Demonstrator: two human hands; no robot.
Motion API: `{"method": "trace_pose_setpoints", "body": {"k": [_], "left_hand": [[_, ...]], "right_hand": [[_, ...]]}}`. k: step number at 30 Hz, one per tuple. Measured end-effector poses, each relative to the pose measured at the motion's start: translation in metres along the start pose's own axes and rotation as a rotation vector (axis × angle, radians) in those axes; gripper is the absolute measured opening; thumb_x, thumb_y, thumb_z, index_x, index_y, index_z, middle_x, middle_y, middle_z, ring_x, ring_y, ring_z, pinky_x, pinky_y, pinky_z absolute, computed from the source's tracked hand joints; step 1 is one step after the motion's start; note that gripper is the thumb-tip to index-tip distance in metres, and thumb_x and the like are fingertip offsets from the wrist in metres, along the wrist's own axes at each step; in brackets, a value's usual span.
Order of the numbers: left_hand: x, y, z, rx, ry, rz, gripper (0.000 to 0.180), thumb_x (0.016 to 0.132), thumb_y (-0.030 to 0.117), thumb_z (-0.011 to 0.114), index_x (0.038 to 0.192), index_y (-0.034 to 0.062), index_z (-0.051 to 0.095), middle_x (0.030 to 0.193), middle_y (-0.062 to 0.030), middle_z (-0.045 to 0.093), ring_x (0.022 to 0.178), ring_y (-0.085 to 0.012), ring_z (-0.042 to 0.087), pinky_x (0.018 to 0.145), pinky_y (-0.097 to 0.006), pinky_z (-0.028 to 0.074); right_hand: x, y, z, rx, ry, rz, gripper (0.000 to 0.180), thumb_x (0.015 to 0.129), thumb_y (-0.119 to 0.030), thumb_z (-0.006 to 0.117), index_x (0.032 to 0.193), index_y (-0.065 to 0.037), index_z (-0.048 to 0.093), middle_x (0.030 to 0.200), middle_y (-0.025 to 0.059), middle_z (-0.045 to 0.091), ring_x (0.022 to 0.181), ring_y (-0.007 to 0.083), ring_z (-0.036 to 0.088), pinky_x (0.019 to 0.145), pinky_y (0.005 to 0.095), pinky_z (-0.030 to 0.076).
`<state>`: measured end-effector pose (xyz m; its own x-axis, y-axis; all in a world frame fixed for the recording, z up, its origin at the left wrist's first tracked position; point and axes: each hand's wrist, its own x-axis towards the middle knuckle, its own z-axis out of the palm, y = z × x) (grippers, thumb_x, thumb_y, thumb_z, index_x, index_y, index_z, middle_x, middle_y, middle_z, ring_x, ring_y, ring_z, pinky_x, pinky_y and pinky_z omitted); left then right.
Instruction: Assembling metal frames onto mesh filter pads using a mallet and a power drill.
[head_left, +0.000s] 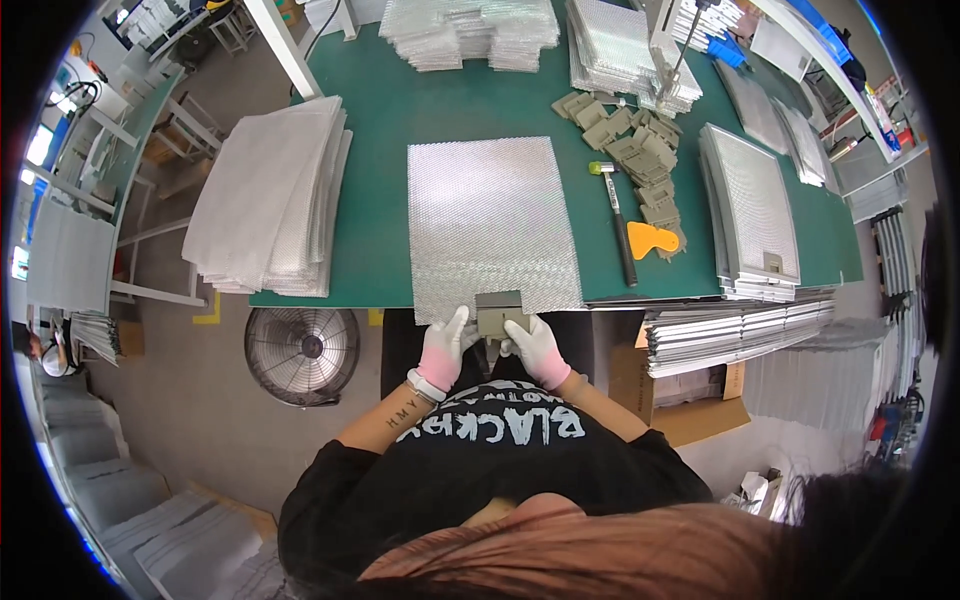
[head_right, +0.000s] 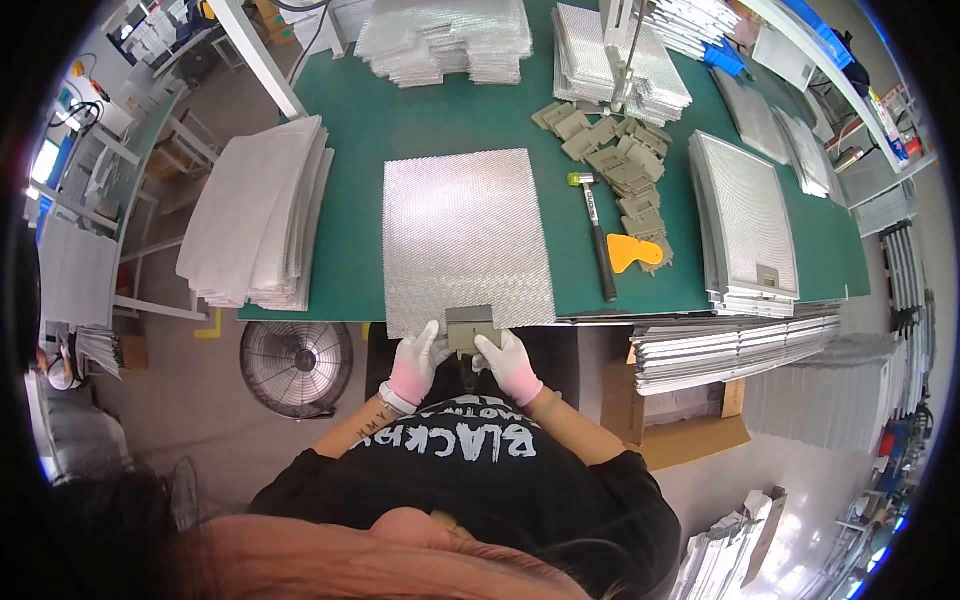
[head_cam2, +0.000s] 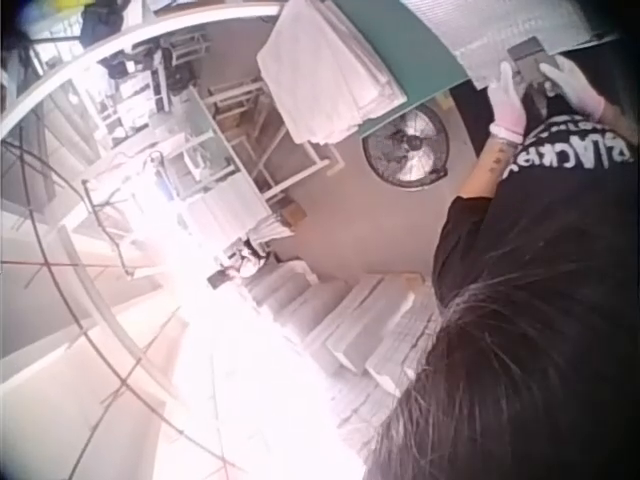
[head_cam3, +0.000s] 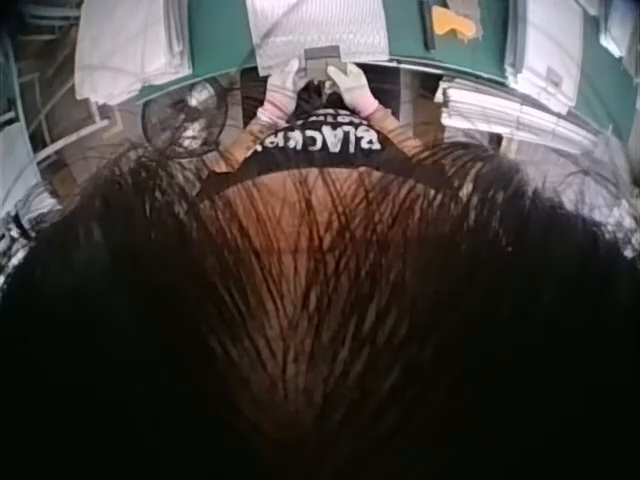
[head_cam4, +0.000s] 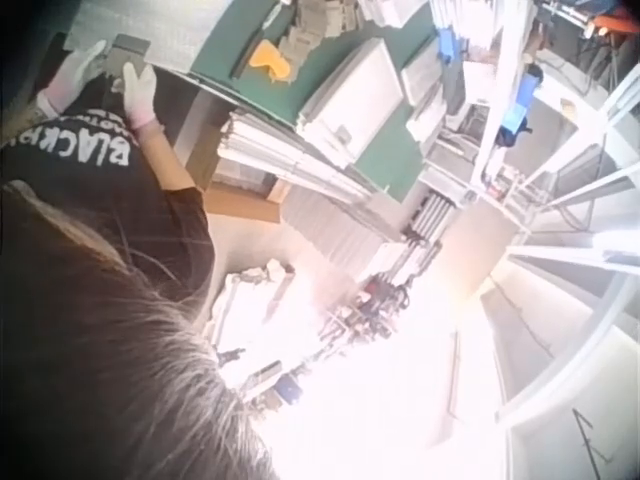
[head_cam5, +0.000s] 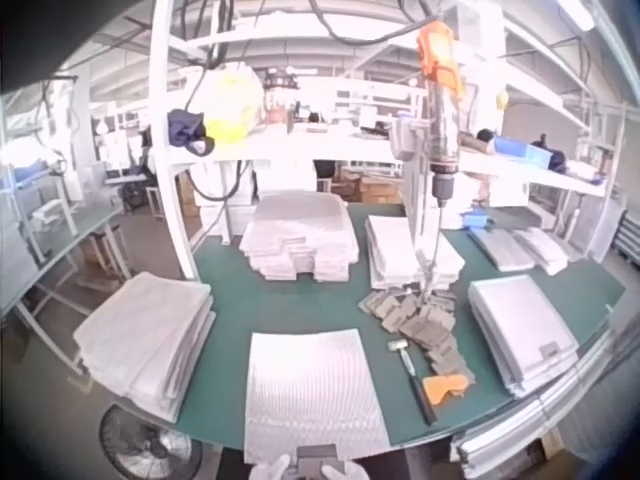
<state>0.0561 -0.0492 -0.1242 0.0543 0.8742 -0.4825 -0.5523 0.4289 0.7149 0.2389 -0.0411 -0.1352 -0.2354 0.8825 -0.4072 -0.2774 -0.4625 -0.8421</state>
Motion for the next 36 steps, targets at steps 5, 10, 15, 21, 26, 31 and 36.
{"method": "trace_pose_setpoints", "body": {"k": [5,10,15,21,26,31,36], "left_hand": [[-0.001,-0.005,-0.002,-0.156,-0.042,-0.030,0.027,0.101,0.026,0.057,0.108,0.0004,0.059,0.111,-0.0138,0.066,0.101,-0.0226,0.066,0.088,-0.036,0.053],[-0.005,-0.005,0.000,-0.087,-0.020,-0.032,0.028,0.102,0.024,0.056,0.109,-0.0029,0.059,0.112,-0.0153,0.067,0.099,-0.0241,0.067,0.089,-0.036,0.053],[-0.004,-0.009,-0.003,-0.118,-0.046,-0.021,0.030,0.101,0.026,0.057,0.108,-0.0034,0.061,0.112,-0.0149,0.067,0.101,-0.0236,0.067,0.091,-0.036,0.052],[-0.010,-0.003,0.002,-0.018,-0.075,-0.098,0.036,0.100,0.031,0.058,0.115,-0.0023,0.062,0.110,-0.0099,0.068,0.099,-0.0184,0.065,0.089,-0.034,0.051],[-0.002,-0.005,0.004,0.280,-0.165,-0.143,0.040,0.099,0.036,0.060,0.110,-0.0022,0.064,0.095,-0.0048,0.068,0.082,-0.0108,0.062,0.075,-0.026,0.050],[0.006,-0.003,-0.007,0.512,-0.182,-0.058,0.038,0.099,0.036,0.060,0.102,-0.0015,0.068,0.077,-0.0021,0.066,0.062,-0.0076,0.055,0.060,-0.024,0.045],[0.007,-0.006,-0.009,0.417,-0.196,-0.036,0.037,0.099,0.035,0.060,0.102,-0.0013,0.067,0.078,-0.0023,0.067,0.063,-0.0074,0.056,0.061,-0.023,0.046]], "right_hand": [[0.005,0.001,-0.008,-0.008,-0.082,0.048,0.024,0.099,-0.020,0.057,0.095,0.002,0.065,0.078,0.0054,0.066,0.061,0.0110,0.058,0.058,0.0269,0.049],[0.000,-0.010,0.000,-0.172,-0.032,-0.023,0.027,0.097,-0.018,0.058,0.080,0.001,0.067,0.064,0.0038,0.064,0.054,0.0101,0.057,0.054,0.0274,0.047],[-0.003,-0.013,0.006,-0.328,0.080,-0.058,0.028,0.094,-0.017,0.061,0.073,0.001,0.066,0.059,0.0021,0.061,0.051,0.0090,0.055,0.051,0.0268,0.045],[0.000,-0.005,0.004,-0.191,0.033,-0.032,0.027,0.094,-0.018,0.063,0.074,0.001,0.065,0.060,0.0003,0.059,0.051,0.0077,0.053,0.050,0.0256,0.042],[0.000,0.006,0.009,-0.163,0.209,-0.107,0.024,0.096,-0.020,0.061,0.082,-0.001,0.063,0.068,0.0008,0.059,0.060,0.0078,0.054,0.055,0.0257,0.043],[-0.009,0.000,0.001,0.004,0.348,-0.050,0.024,0.097,-0.022,0.063,0.089,0.000,0.068,0.078,0.0000,0.065,0.070,0.0055,0.057,0.065,0.0243,0.047],[-0.009,-0.004,0.004,0.005,0.368,-0.021,0.025,0.097,-0.023,0.064,0.089,0.000,0.069,0.076,0.0004,0.066,0.069,0.0062,0.058,0.065,0.0241,0.047]]}}
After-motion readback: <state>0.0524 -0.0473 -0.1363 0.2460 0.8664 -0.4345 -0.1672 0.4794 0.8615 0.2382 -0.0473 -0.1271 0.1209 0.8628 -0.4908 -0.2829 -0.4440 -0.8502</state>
